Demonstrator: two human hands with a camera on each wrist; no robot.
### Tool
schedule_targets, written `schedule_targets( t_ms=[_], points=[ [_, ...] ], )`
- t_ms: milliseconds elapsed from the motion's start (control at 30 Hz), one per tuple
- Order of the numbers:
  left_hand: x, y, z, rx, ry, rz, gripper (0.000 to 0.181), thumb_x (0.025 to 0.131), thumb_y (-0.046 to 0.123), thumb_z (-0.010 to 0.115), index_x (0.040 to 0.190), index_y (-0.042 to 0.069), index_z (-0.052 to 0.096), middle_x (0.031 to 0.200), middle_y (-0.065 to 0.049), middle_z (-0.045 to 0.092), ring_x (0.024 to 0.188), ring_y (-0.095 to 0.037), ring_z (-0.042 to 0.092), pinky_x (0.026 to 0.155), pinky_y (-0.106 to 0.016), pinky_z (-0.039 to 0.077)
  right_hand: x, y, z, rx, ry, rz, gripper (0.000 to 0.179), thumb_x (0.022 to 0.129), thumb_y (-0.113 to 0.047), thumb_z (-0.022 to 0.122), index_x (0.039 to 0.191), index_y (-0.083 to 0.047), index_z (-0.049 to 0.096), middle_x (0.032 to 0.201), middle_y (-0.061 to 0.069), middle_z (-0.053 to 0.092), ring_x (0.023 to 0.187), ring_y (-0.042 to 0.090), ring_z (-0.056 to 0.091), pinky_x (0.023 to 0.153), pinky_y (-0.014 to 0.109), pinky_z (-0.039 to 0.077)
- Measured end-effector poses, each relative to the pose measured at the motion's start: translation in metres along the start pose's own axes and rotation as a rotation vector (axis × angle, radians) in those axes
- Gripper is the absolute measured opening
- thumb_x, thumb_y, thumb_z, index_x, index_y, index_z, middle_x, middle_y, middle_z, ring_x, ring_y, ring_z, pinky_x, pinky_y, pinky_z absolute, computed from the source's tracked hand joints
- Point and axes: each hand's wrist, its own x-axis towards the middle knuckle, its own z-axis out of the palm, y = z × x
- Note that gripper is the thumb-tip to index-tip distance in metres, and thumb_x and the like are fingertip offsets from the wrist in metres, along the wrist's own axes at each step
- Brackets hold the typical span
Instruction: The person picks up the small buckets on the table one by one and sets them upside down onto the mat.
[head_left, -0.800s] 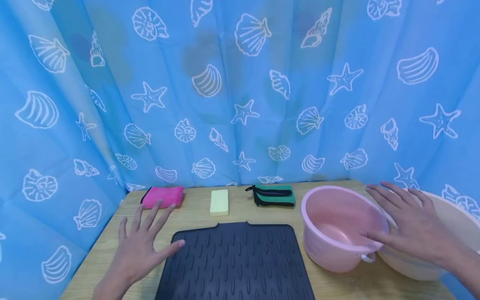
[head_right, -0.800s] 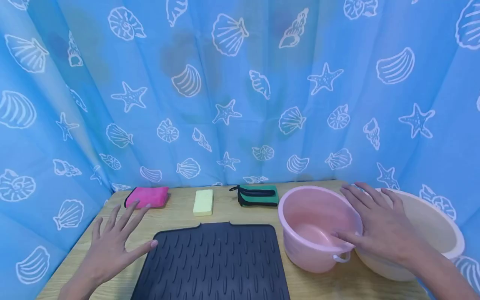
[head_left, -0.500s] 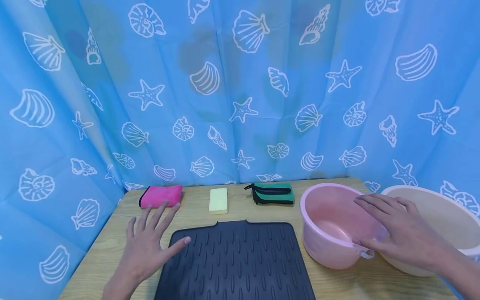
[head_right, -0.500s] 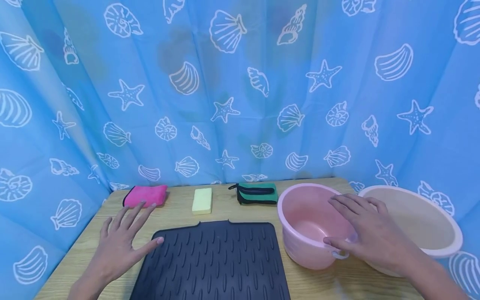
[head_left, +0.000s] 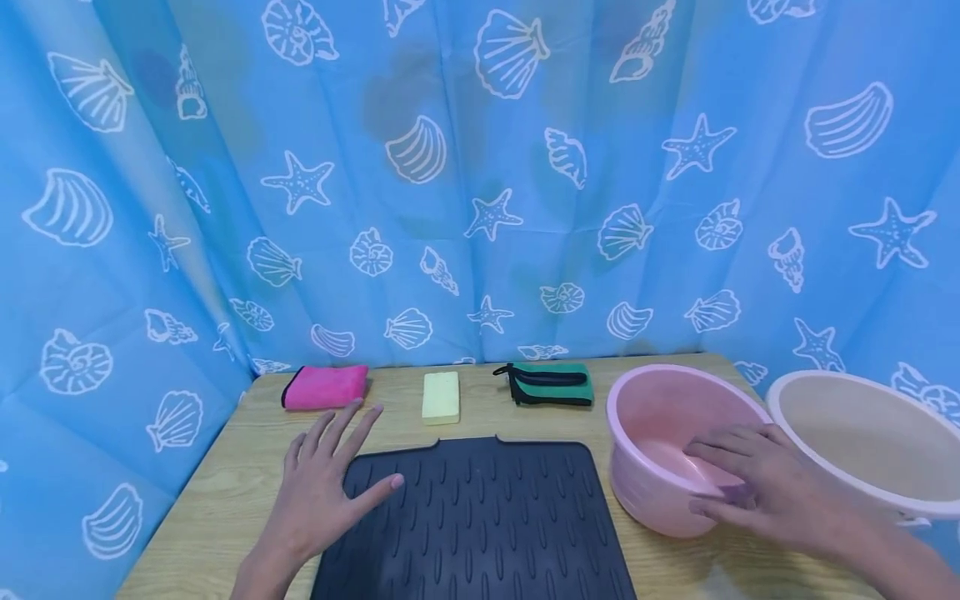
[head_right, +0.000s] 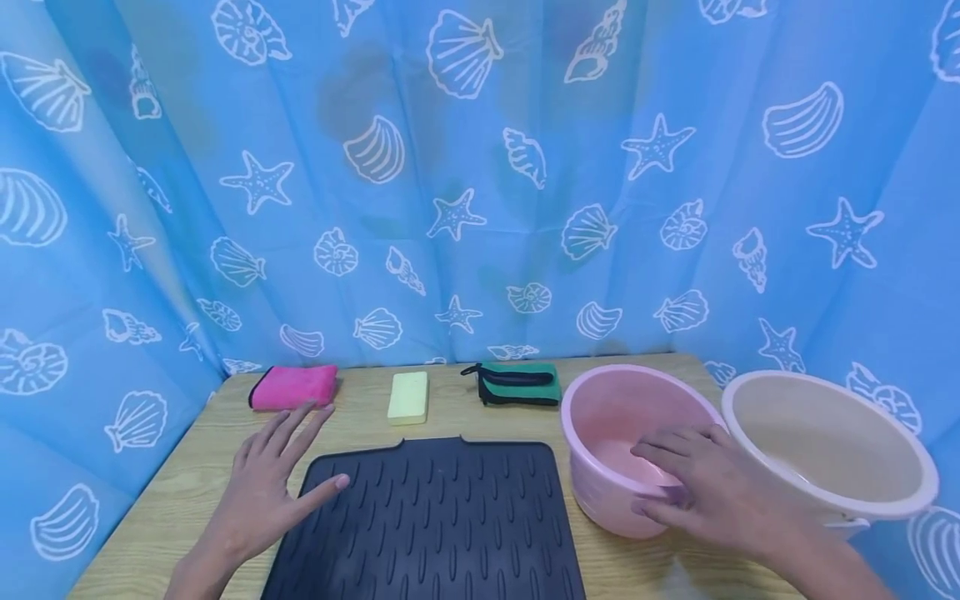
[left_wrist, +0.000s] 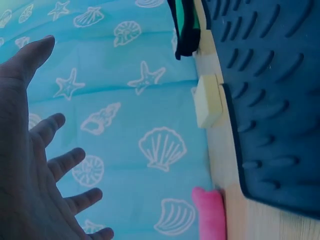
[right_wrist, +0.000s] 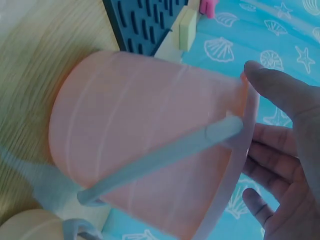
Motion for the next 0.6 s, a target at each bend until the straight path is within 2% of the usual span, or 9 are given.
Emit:
schedule_targets(
  t_ms=[67, 133, 233, 267, 333, 400, 467, 567, 600],
  points=[
    [0.001, 0.003, 0.002, -0.019, 0.000, 0.004, 0.088, 0.085, 0.069, 0.063, 0.158, 0.040, 0.025, 0.162, -0.004, 0.027, 0.145, -0.040, 0.023, 0.104, -0.073, 0.017, 0.001, -0.001, 0.003, 0.005, 0.015, -0.033, 0.046, 0.071, -0.046, 0.086, 0.104, -0.015, 0.075, 0.104, -0.004, 0.070, 0.099, 0.022, 0.061, 0.099, 0.025, 0.027],
    [0.002, 0.006, 0.004, -0.031, -0.001, 0.008, 0.088, 0.085, 0.069, 0.063, 0.158, 0.040, 0.025, 0.162, -0.003, 0.027, 0.145, -0.040, 0.024, 0.103, -0.073, 0.017, 0.002, -0.002, 0.006, 0.005, 0.028, -0.061, 0.038, 0.075, -0.046, 0.084, 0.097, -0.017, 0.075, 0.098, -0.008, 0.069, 0.092, 0.017, 0.062, 0.097, 0.023, 0.028],
    [0.003, 0.009, 0.008, -0.027, -0.008, 0.013, 0.089, 0.084, 0.070, 0.063, 0.159, 0.040, 0.024, 0.162, -0.003, 0.028, 0.145, -0.040, 0.024, 0.104, -0.073, 0.017, 0.003, -0.004, 0.008, 0.003, 0.013, -0.074, 0.024, 0.079, -0.042, 0.083, 0.089, -0.023, 0.073, 0.090, -0.015, 0.066, 0.084, 0.011, 0.059, 0.087, 0.025, 0.036],
    [0.003, 0.010, 0.009, -0.024, -0.013, 0.015, 0.089, 0.084, 0.070, 0.063, 0.159, 0.040, 0.024, 0.162, -0.003, 0.028, 0.145, -0.040, 0.024, 0.105, -0.073, 0.017, 0.003, -0.004, 0.008, -0.005, 0.009, -0.087, 0.020, 0.085, -0.044, 0.077, 0.087, -0.024, 0.072, 0.088, -0.016, 0.064, 0.081, 0.010, 0.058, 0.082, 0.026, 0.039],
    [0.004, 0.012, 0.011, -0.021, -0.020, 0.020, 0.089, 0.084, 0.071, 0.062, 0.158, 0.040, 0.025, 0.162, -0.004, 0.029, 0.145, -0.039, 0.024, 0.105, -0.073, 0.016, 0.004, -0.006, 0.009, -0.026, -0.006, -0.090, 0.025, 0.093, -0.046, 0.068, 0.082, -0.025, 0.072, 0.083, -0.016, 0.062, 0.077, 0.009, 0.056, 0.072, 0.028, 0.045],
    [0.005, 0.013, 0.014, -0.025, -0.023, 0.027, 0.090, 0.083, 0.072, 0.062, 0.158, 0.040, 0.024, 0.161, -0.003, 0.029, 0.145, -0.038, 0.024, 0.106, -0.072, 0.016, 0.005, -0.008, 0.010, -0.065, 0.000, -0.090, 0.039, 0.102, -0.048, 0.052, 0.078, -0.023, 0.071, 0.079, -0.014, 0.061, 0.073, 0.009, 0.054, 0.064, 0.028, 0.049],
    [0.005, 0.014, 0.015, -0.042, -0.025, 0.031, 0.089, 0.084, 0.072, 0.062, 0.158, 0.040, 0.024, 0.162, -0.003, 0.029, 0.145, -0.038, 0.024, 0.106, -0.072, 0.016, 0.008, -0.009, 0.010, -0.101, 0.044, -0.098, 0.057, 0.105, -0.050, 0.031, 0.075, -0.019, 0.069, 0.074, -0.011, 0.059, 0.068, 0.010, 0.051, 0.058, 0.027, 0.049],
    [0.006, 0.018, 0.016, -0.062, -0.022, 0.039, 0.090, 0.084, 0.072, 0.061, 0.159, 0.041, 0.022, 0.162, -0.001, 0.027, 0.145, -0.038, 0.025, 0.106, -0.071, 0.016, 0.012, -0.010, 0.009, -0.113, 0.122, -0.080, 0.062, 0.105, -0.049, 0.024, 0.073, -0.017, 0.067, 0.070, -0.012, 0.055, 0.065, 0.007, 0.046, 0.054, 0.022, 0.043],
    [0.007, 0.019, 0.015, -0.066, -0.022, 0.039, 0.090, 0.084, 0.072, 0.061, 0.159, 0.042, 0.021, 0.162, -0.001, 0.027, 0.145, -0.037, 0.025, 0.106, -0.070, 0.016, 0.013, -0.011, 0.007, -0.104, 0.142, -0.072, 0.062, 0.105, -0.050, 0.026, 0.073, -0.017, 0.067, 0.069, -0.014, 0.054, 0.064, 0.005, 0.045, 0.054, 0.020, 0.041]
  ],
)
